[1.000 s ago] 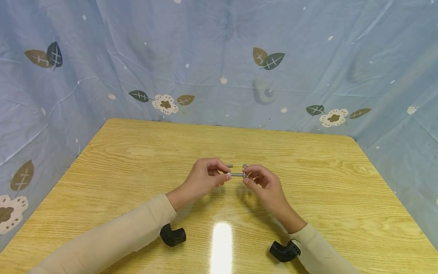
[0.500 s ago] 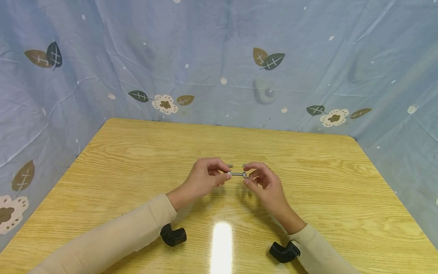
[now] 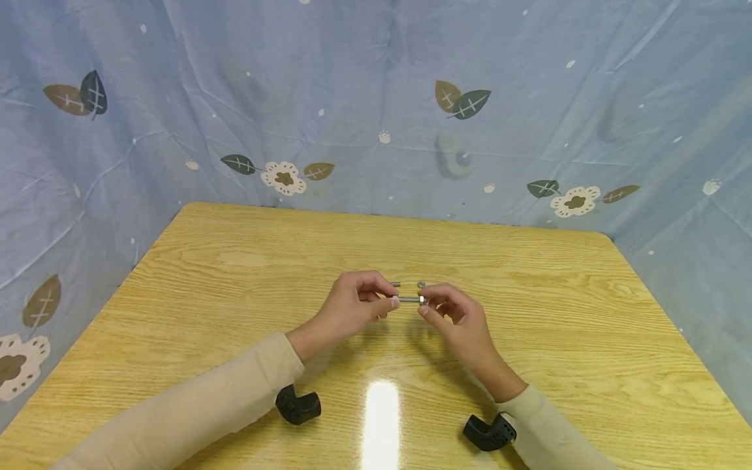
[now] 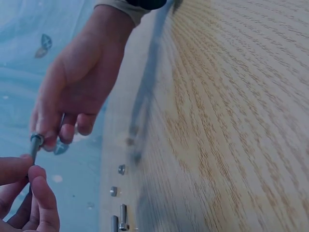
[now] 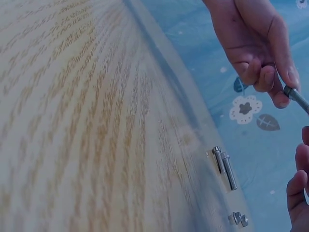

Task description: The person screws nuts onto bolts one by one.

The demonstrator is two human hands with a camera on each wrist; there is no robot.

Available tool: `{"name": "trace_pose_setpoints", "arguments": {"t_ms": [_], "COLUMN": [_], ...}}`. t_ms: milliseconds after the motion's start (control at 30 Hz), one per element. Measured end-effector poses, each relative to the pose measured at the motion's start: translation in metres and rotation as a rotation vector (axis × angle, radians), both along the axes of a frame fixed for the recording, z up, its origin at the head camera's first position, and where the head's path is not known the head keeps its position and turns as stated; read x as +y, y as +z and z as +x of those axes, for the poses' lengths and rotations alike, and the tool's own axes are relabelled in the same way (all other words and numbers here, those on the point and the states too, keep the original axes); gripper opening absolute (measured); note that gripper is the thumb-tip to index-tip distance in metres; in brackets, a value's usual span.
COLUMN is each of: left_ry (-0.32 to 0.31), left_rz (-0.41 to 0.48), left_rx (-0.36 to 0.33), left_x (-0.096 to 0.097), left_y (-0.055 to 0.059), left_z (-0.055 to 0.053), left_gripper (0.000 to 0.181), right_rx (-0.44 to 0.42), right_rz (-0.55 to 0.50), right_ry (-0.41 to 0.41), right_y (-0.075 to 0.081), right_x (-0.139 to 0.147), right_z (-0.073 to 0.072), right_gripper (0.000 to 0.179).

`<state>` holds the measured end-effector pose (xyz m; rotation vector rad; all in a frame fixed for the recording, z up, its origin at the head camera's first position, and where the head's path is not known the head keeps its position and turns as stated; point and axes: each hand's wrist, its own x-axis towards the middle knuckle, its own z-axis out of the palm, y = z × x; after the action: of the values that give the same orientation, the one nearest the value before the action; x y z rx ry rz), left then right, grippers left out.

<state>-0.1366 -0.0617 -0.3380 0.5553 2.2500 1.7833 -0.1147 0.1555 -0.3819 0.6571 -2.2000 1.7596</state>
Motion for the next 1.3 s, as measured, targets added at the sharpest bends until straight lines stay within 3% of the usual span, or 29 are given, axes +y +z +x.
{"name": "trace_pose_setpoints", "arguments": {"t_ms": [200, 433, 600, 900, 1100, 1300], "left_ry": [-0.001, -0.001, 0.004, 0.002, 0.000, -0.005], "left_rz": [0.002, 0.004, 0.002, 0.005, 0.008, 0.004], "left_rx": [0.008, 0.010, 0.002, -0.003, 0.001, 0.008], "left_x": [-0.0004, -0.0005, 0.0006, 0.0020, 0.0014, 0.0018], "left_y": [0.0009, -0.0006, -0.0011, -0.0015, -0.0027, -0.0038], "left_z": [0.0009, 0.0012, 0.0018, 0.0026, 0.0017, 0.0006], "left_gripper": [0.010, 0.009, 0.009, 0.010, 0.014, 0.012], "right_rx": [-0.040, 0.055, 0.050, -0.068, -0.001, 0.025], "right_rz": [0.012, 0.004, -0.007, 0.017, 0.011, 0.009], "right_ry": [0.009, 0.017, 0.000, -0.040, -0.013, 0.023], "right_y": [0.0003, -0.0006, -0.0008, -0.0003, 0.0002, 0.0007], "right_x": [0.0002, 0.0000, -0.0005, 0.0006, 0.0025, 0.0034], "right_z": [0.0010, 0.0010, 0.0011, 0.0032, 0.0026, 0.0021], "right_gripper": [0.020, 0.022, 0.020, 0.012, 0.023, 0.020]}}
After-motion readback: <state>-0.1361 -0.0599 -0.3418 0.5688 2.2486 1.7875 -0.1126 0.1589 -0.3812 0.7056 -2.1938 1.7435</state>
